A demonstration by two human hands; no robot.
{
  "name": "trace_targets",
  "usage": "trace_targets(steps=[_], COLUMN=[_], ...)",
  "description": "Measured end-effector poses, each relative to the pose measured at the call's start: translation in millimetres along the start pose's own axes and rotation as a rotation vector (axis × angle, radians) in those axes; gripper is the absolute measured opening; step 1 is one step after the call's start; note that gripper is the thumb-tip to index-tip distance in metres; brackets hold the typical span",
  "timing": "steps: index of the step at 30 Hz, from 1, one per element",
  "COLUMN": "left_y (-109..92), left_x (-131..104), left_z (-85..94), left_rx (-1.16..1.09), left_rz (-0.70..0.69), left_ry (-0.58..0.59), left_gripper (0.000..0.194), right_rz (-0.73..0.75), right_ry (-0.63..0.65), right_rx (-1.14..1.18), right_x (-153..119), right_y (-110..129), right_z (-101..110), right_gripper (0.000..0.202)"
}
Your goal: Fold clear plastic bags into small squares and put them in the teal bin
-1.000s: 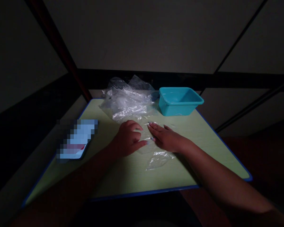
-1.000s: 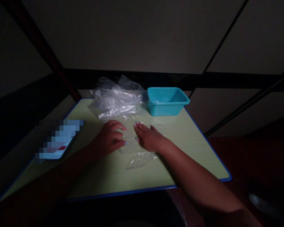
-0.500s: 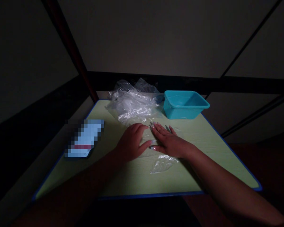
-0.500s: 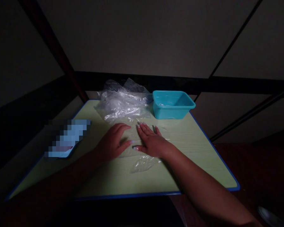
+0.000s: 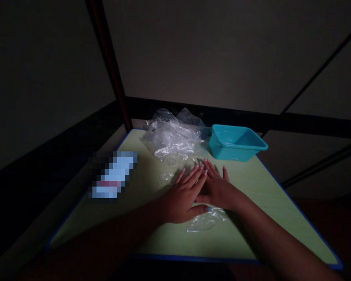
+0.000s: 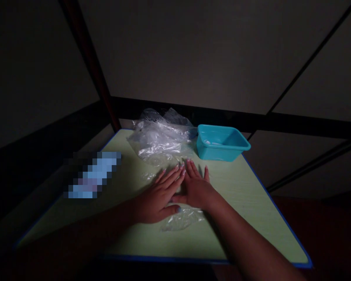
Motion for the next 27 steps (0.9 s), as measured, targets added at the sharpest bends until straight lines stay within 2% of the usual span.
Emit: trace_targets(steps=[3,7,10,13,15,18,21,23,27], left_y=[11.9,22.1,27.9,32.8,35.5,33.9,24.8,19.9,24.7], left_x=[-5.3,-12.9,-17.1,-15.5,-11.3,-3.4,-1.0,-2.9,-6.5], left_z=[-8.5,-11.6,-6.8,4.3,13.8,20.8,14.7,7.3,-3.0], left_rx=[0.122,0.261,0.361,0.414,0.408,0.301,0.158,0.117,0.173], left_rz=[0.14,0.324,0.473,0.549,0.533,0.383,0.188,0.117,0.148], left_ry=[0.033,-0.001,-0.015,-0.066,-0.122,-0.143,-0.061,-0.001,0.044], left_gripper=[0.086,0.094,0.097,0.092,0.087,0.079,0.076,0.077,0.079], right_rz=[-0.007,0.012,0.034,0.061,0.089,0.16,0.218,0.229,0.209], right_ry=[0.052,0.064,0.052,0.033,0.041,0.066,0.092,0.115,0.127], right_rx=[0.02,0.046,0.056,0.068,0.085,0.122,0.162,0.165,0.154], right_x=[0.4,2.0,3.6,4.1,2.5,-2.6,-8.1,-10.5,-12.1], right_y=[-2.0,0.6,-0.2,0.7,5.1,17.1,28.1,31.4,30.5], right_z=[-5.2,-11.0,-11.5,-8.6,-6.8,-4.8,-4.4,-5.3,-4.5], right_gripper=[0.107,0.11,0.113,0.11,0.11,0.116,0.114,0.106,0.095])
Point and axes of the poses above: each hand's wrist, its own x-axis towards the middle knuckle, its own z-axis out of the back of the hand, y = z × x, the point moved 7 cm from there along x, towards the middle knuckle, and after that the axes turned 12 degrees about -y, right-handed, at the moved point
